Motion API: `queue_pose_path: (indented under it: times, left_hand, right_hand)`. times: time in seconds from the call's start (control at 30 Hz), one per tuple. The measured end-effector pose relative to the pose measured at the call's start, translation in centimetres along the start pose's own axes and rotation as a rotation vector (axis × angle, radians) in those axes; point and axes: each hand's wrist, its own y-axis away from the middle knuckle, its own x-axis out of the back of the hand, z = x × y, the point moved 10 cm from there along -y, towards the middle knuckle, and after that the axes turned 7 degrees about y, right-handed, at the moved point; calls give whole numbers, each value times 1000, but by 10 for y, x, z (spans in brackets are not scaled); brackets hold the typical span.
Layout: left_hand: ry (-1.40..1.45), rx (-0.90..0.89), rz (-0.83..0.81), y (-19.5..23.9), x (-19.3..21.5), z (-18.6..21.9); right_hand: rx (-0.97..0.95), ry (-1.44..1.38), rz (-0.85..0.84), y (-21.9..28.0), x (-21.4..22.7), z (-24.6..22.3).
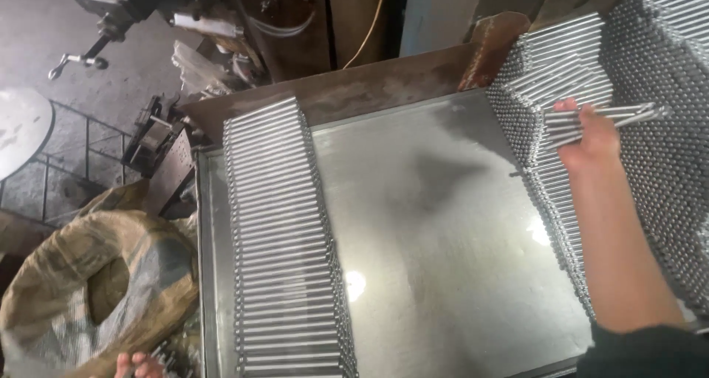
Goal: Organizing and aligning small metal rods into a tray on a workbench.
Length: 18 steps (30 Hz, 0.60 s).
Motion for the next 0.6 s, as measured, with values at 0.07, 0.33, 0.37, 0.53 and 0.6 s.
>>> queue_pose_path:
  times: [0.07,0.33,0.37,0.53,0.6]
  left_hand:
    - [13,-43,34,23,-39,-20]
    - [-796,-49,675,-29,-169,-125]
    - [-827,-19,656,-34,-167,-130]
    - [-795,-70,653,-32,-163,-110]
    - [-791,-109,614,-30,-162,-100]
  right_hand:
    - [35,244,-294,64,-16,32]
    - [118,551,-1137,349,-67,238]
    - [362,727,-1272,385,-81,249]
    - [601,709,-1432,402,-99,299]
    - [650,707,-1485,411,-97,307]
